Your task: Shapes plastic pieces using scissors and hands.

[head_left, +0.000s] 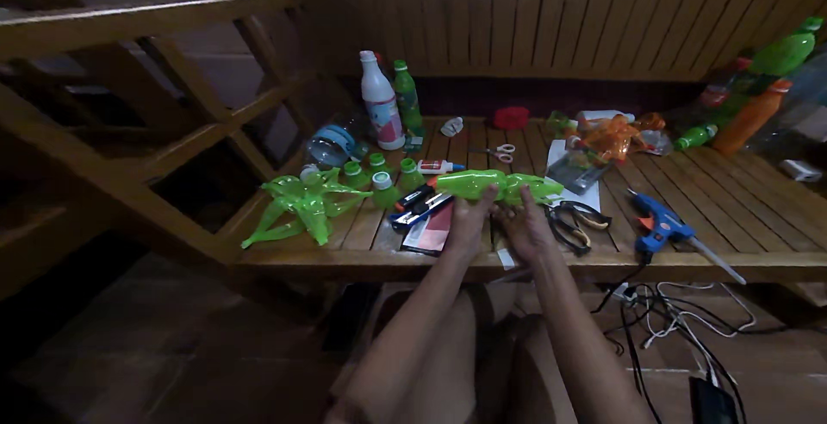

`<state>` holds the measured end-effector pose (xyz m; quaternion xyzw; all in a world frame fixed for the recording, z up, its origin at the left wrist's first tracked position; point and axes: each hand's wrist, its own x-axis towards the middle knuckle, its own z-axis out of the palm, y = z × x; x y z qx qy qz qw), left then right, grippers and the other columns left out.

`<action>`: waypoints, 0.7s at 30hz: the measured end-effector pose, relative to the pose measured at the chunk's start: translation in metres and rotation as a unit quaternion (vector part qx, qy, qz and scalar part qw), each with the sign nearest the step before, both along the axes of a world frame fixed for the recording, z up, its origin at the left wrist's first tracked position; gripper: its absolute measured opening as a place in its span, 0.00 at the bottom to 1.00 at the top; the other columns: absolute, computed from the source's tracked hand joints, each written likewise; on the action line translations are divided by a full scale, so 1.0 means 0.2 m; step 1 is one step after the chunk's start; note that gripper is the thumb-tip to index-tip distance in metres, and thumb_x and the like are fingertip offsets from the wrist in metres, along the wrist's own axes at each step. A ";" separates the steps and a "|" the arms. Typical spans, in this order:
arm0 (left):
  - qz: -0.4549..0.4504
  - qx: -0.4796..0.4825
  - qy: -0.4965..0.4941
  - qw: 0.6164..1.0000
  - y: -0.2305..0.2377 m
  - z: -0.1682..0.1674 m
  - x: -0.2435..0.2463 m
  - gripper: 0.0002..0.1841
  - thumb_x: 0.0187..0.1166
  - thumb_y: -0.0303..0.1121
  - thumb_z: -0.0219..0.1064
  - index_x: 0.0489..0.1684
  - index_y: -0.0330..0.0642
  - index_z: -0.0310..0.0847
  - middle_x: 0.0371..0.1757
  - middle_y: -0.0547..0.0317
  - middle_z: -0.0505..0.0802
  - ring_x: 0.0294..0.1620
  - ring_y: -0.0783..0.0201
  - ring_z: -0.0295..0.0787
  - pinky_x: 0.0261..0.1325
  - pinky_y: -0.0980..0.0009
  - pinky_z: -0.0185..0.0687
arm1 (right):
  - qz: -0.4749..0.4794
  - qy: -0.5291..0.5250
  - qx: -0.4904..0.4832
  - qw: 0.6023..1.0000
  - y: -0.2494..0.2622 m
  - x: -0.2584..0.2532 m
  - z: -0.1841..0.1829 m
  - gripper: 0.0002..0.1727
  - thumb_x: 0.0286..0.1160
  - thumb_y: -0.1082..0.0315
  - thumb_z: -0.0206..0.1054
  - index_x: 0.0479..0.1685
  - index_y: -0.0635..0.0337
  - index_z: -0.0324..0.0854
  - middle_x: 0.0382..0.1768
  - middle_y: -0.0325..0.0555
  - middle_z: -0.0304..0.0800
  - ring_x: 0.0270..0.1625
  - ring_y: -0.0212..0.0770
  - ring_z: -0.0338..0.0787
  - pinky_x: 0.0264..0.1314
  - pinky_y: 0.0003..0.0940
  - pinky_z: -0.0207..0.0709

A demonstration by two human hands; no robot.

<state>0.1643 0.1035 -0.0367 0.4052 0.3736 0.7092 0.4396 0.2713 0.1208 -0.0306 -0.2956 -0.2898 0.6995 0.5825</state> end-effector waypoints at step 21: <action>-0.040 0.009 0.002 0.999 -0.03 -0.02 0.00 0.22 0.79 0.21 0.67 0.71 0.33 0.70 0.56 0.51 0.89 0.52 0.62 0.90 0.61 0.63 0.88 | -0.030 0.000 -0.011 0.999 0.00 0.00 0.00 0.22 0.92 0.56 0.55 0.74 0.61 0.68 0.54 0.49 0.84 0.51 0.41 0.88 0.57 0.36 0.83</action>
